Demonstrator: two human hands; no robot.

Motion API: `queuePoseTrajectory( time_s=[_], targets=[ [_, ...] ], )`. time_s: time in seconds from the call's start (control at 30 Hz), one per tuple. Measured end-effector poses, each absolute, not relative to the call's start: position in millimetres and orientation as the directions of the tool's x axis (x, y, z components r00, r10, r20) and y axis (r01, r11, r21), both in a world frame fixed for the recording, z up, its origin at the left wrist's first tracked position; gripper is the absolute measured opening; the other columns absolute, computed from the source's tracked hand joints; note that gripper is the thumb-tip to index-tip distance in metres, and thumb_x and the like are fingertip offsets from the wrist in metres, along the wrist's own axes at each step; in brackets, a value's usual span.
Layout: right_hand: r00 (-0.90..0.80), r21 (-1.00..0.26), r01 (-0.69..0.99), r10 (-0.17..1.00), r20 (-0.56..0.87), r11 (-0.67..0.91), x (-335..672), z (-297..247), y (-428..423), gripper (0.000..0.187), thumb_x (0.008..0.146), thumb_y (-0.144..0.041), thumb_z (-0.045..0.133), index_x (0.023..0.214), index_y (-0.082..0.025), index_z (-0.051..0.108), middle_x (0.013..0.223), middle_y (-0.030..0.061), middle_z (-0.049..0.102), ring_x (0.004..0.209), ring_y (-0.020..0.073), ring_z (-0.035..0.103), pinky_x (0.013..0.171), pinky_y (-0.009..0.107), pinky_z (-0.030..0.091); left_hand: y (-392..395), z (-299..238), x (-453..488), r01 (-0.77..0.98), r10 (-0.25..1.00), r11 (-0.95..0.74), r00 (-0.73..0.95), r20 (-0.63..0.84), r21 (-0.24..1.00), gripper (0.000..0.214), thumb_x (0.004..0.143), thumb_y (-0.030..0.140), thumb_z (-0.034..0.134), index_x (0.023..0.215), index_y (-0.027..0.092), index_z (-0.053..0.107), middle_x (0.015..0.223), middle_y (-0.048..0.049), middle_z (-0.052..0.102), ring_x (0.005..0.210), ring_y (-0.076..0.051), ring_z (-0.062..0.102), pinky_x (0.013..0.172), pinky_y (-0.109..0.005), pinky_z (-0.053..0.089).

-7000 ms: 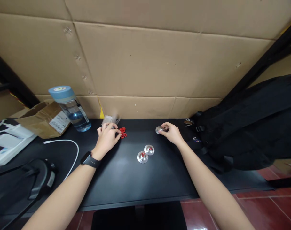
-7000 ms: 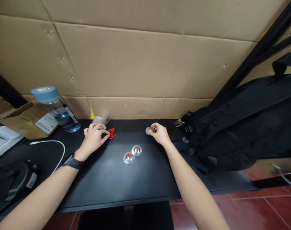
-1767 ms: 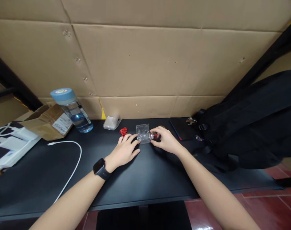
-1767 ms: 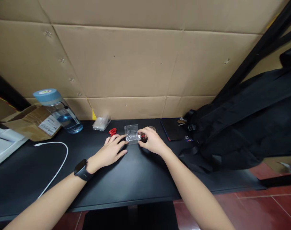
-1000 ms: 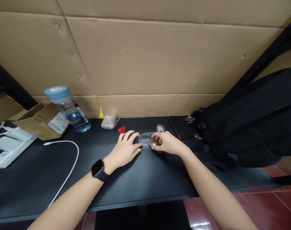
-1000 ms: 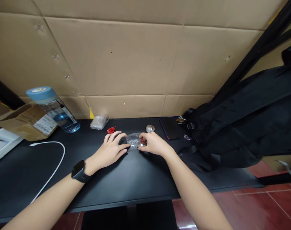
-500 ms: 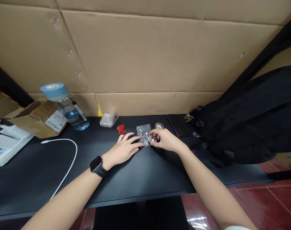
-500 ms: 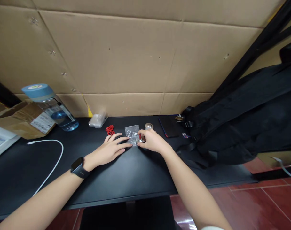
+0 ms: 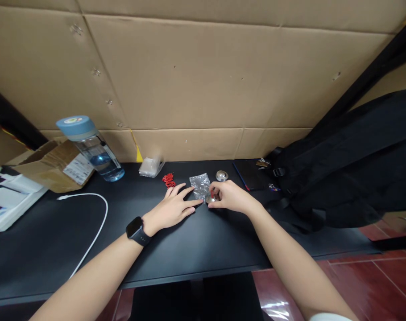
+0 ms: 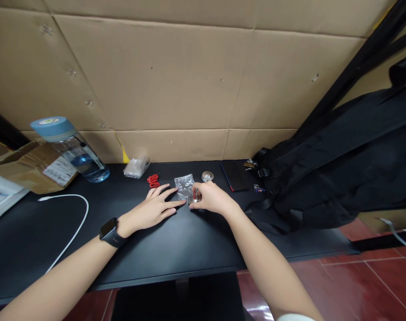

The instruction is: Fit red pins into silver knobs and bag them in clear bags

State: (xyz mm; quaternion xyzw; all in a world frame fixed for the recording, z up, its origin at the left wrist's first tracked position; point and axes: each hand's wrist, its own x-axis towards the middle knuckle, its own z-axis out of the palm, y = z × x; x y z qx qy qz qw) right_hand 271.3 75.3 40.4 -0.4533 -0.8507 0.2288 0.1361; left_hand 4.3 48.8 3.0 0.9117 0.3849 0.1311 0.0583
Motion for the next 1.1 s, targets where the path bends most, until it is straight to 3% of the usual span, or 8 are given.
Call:
queuePoseTrajectory(
  time_s=[0.23, 0.53, 0.7, 0.93, 1.1],
  targets=[
    [-0.532, -0.461, 0.719, 0.839, 0.117, 0.520, 264, 32, 78, 0.033, 0.072, -0.032, 0.088, 0.092, -0.019, 0.066, 0.081, 0.0012, 0.067, 0.071, 0.0158, 0.059, 0.064, 0.025, 0.038, 47, 5, 6, 0.690, 0.716, -0.698, 0.674, 0.182, 0.191, 0.041, 0.102, 0.040, 0.049, 0.141, 0.049, 0.056, 0.156, -0.0028, 0.044, 0.145, -0.037, 0.031, 0.113, -0.062, 0.033],
    [-0.578, -0.522, 0.625, 0.793, 0.192, 0.581, 261, 24, 78, 0.033, 0.078, -0.026, 0.084, 0.105, -0.019, 0.065, 0.095, 0.0035, 0.062, 0.072, 0.0141, 0.059, 0.069, 0.026, 0.048, 45, 6, 6, 0.698, 0.722, -0.691, 0.673, 0.157, 0.186, 0.042, 0.102, 0.043, 0.049, 0.143, 0.047, 0.054, 0.158, -0.0060, 0.041, 0.145, -0.039, 0.031, 0.111, -0.065, 0.034],
    [-0.551, -0.512, 0.620, 0.794, 0.255, 0.595, 262, 17, 83, 0.042, 0.079, -0.020, 0.082, 0.116, -0.020, 0.062, 0.101, 0.0041, 0.062, 0.072, 0.0135, 0.060, 0.072, 0.027, 0.050, 46, 5, 5, 0.691, 0.715, -0.699, 0.674, 0.184, 0.185, 0.042, 0.101, 0.042, 0.051, 0.142, 0.049, 0.054, 0.158, -0.0041, 0.042, 0.144, -0.038, 0.032, 0.111, -0.063, 0.034],
    [-0.488, -0.257, 0.783, 0.815, 0.313, 0.567, 257, 12, 89, 0.042, 0.083, -0.033, 0.082, 0.119, -0.026, 0.062, 0.110, 0.0052, 0.067, 0.103, 0.0234, 0.064, 0.082, 0.032, 0.050, 46, 4, 4, 0.685, 0.709, -0.705, 0.681, 0.183, 0.182, 0.041, 0.101, 0.044, 0.051, 0.141, 0.049, 0.056, 0.158, -0.0026, 0.041, 0.145, -0.037, 0.031, 0.113, -0.063, 0.033],
    [-0.463, -0.158, 0.824, 0.808, 0.365, 0.543, 248, 9, 96, 0.036, 0.088, -0.039, 0.076, 0.119, -0.025, 0.063, 0.112, 0.0088, 0.067, 0.105, 0.0271, 0.059, 0.091, 0.040, 0.047, 44, 6, 5, 0.676, 0.702, -0.712, 0.683, 0.202, 0.188, 0.041, 0.100, 0.043, 0.054, 0.140, 0.050, 0.057, 0.157, -0.0021, 0.043, 0.144, -0.036, 0.033, 0.114, -0.061, 0.034]
  ],
)
